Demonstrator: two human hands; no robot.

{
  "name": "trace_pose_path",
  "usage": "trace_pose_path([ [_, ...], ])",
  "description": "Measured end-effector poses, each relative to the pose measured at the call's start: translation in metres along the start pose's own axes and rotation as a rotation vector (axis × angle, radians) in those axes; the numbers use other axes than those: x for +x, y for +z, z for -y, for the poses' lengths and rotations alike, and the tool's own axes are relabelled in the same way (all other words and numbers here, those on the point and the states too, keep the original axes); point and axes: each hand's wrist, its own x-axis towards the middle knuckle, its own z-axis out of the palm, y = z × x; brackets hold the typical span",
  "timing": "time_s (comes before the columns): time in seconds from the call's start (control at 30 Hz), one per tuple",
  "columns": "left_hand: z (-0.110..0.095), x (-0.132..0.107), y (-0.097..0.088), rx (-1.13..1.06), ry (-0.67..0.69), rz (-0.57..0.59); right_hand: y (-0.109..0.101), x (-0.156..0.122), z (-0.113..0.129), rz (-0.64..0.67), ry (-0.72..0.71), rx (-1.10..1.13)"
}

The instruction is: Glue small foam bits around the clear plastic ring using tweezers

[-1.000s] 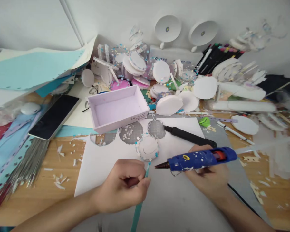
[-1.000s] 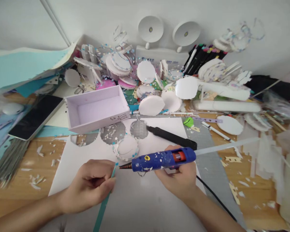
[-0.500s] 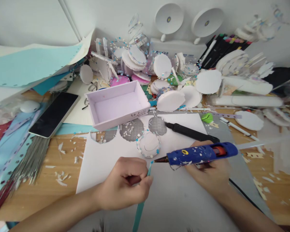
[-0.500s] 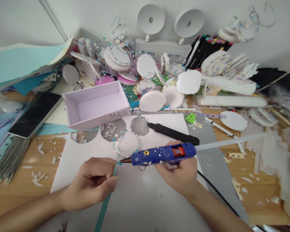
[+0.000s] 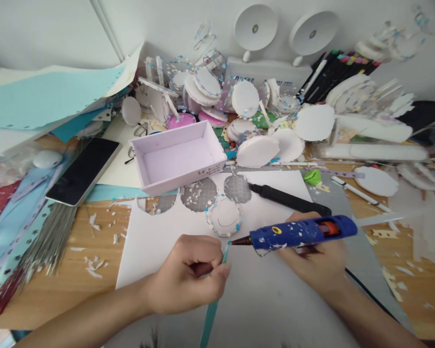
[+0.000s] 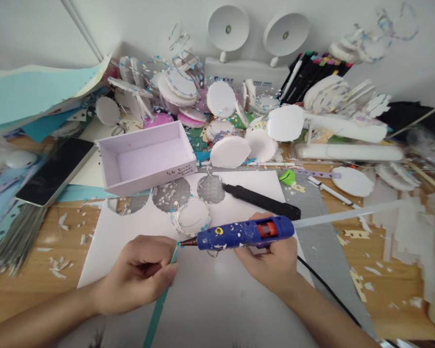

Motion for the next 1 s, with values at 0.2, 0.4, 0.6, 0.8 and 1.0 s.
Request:
trace_pose_path([
  [0.2, 0.0, -0.001, 0.0, -0.007, -0.016, 0.007, 0.0, -0.003, -0.002, 0.005, 0.011, -0.034],
  [0.4, -0.002, -0.002, -0.003, 0.002, 0.022, 0.004, -0.001, -0.004, -0.011, -0.131, 0.065, -0.239],
  [0.6, -0.006, -0.002, -0.006, -0.029, -0.019, -0.009, -0.059, -0.007, -0.046, -0.279, 0.428, -0.379],
  [0.8, -0.007, -0.003, -0.005, -0.088, -0.057, -0.025, -0.102, -0.051, -0.083, -0.104, 0.592, -0.671],
  [1.0, -0.007, -0.005, -0.003, -0.117, -0.085, -0.045, -0.11, -0.077, -0.088, 0.112, 0.363, -0.864],
])
